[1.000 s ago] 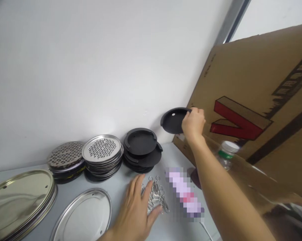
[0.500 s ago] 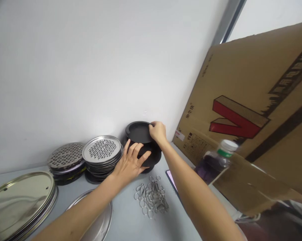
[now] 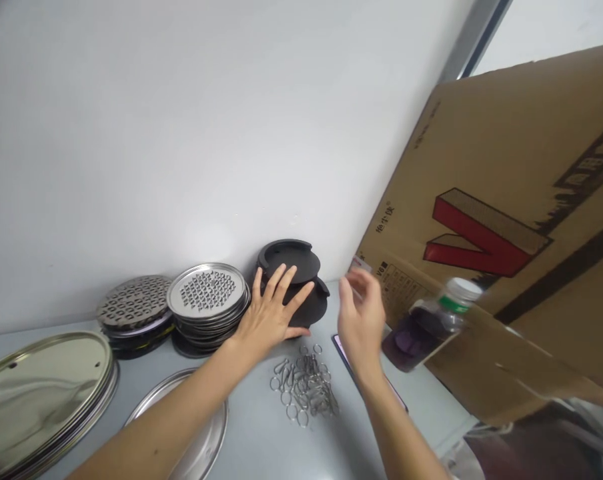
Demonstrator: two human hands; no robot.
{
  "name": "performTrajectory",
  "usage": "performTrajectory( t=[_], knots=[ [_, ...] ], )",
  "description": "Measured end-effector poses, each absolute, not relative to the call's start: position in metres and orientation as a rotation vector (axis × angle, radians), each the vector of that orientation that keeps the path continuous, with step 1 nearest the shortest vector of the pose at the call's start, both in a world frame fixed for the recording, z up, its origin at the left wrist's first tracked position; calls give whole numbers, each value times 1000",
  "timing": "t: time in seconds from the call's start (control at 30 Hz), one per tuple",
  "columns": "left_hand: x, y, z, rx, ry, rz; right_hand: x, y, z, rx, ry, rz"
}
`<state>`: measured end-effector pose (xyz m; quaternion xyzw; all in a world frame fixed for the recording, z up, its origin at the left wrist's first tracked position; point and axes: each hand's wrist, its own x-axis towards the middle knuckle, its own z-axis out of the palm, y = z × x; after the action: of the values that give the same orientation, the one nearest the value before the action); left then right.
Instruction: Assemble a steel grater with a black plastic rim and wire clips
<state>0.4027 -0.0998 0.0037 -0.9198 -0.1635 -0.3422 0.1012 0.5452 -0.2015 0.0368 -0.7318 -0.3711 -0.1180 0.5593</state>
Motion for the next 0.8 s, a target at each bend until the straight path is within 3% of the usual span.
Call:
performTrajectory(
  t=[0.13,0.23,0.57,0.8],
  knots=[
    [396,-100,3,-2741,-472,-958,537,-261,-42,-1884,-946,101],
    [391,-99,2,-2750,-470,-931,541,-268,-76,-1957,-1141,217],
    [375,-106,8,-2746,-481,-944,501,-245,-75,-1873,-1357,272],
    [279,-142,-25,-2882,-515,-908,477,-247,-85,-1903,-1600,130]
  ],
)
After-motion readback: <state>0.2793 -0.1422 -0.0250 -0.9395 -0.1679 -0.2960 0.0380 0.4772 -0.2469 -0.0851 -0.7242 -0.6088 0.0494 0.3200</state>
